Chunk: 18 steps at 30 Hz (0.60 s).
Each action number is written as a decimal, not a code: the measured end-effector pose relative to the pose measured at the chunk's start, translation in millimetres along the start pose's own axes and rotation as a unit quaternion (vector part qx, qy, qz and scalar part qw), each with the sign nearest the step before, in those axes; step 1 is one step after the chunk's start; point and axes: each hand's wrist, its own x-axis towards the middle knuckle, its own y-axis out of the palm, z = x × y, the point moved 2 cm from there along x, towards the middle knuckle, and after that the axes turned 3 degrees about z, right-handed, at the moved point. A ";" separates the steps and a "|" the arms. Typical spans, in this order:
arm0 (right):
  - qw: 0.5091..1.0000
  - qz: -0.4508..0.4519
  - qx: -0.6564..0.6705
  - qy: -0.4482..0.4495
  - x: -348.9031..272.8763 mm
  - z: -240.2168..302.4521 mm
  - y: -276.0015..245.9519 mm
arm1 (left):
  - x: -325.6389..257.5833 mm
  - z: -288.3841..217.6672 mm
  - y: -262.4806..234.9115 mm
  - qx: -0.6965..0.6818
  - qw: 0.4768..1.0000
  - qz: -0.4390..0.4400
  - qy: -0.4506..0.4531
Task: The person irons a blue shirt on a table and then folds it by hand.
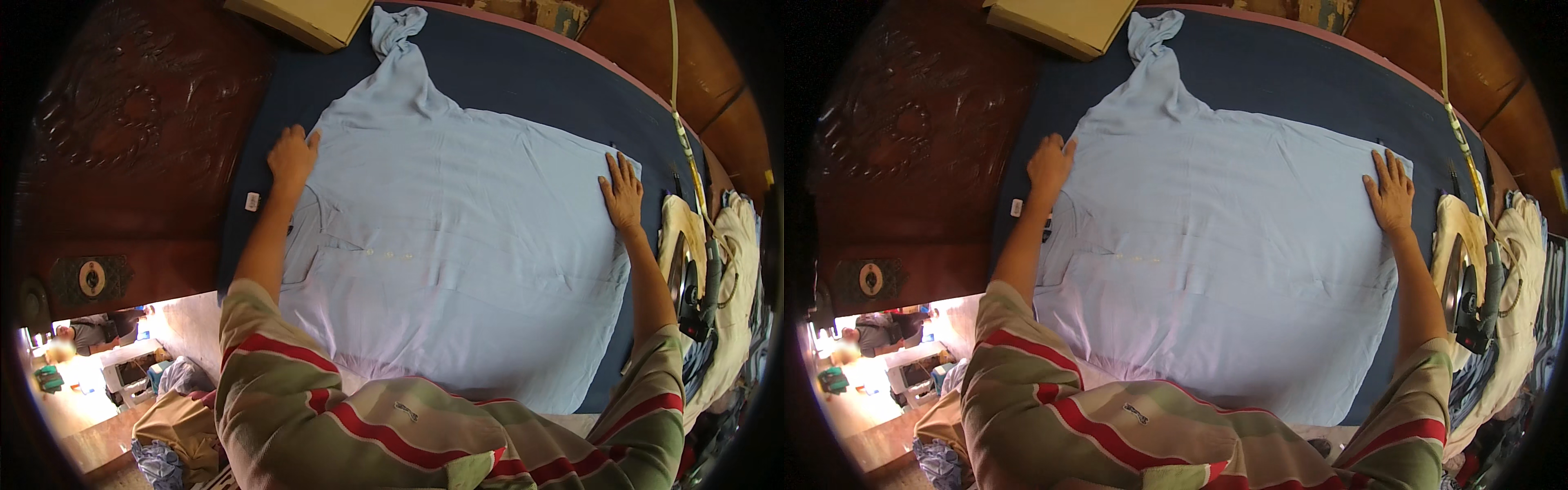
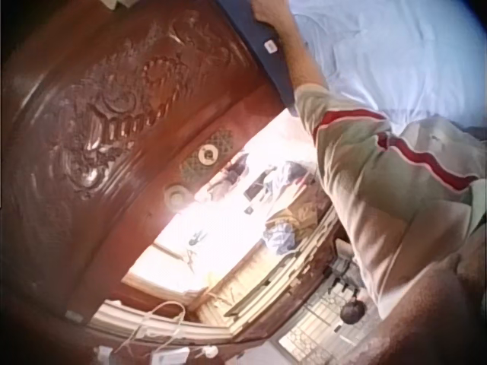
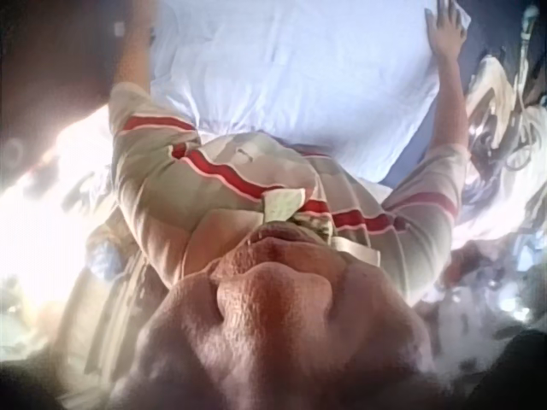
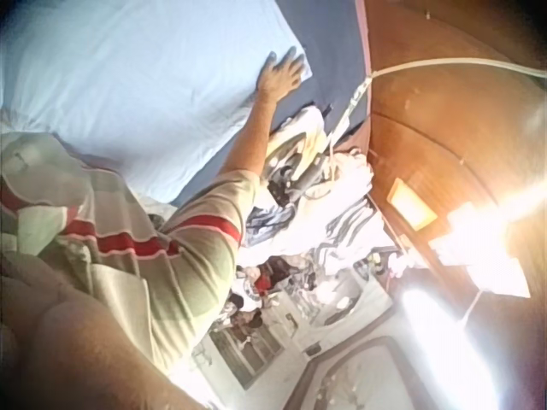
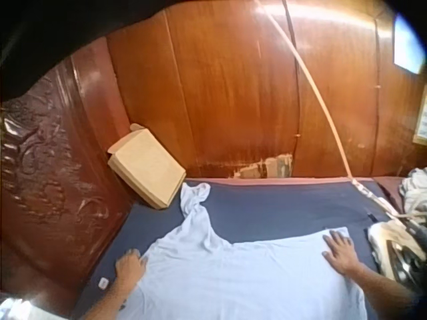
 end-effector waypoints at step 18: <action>1.000 -0.002 0.016 -0.002 -0.7 12.2 -7.3 | -36.4 -205.3 3.0 -0.100 0.964 0.009 0.247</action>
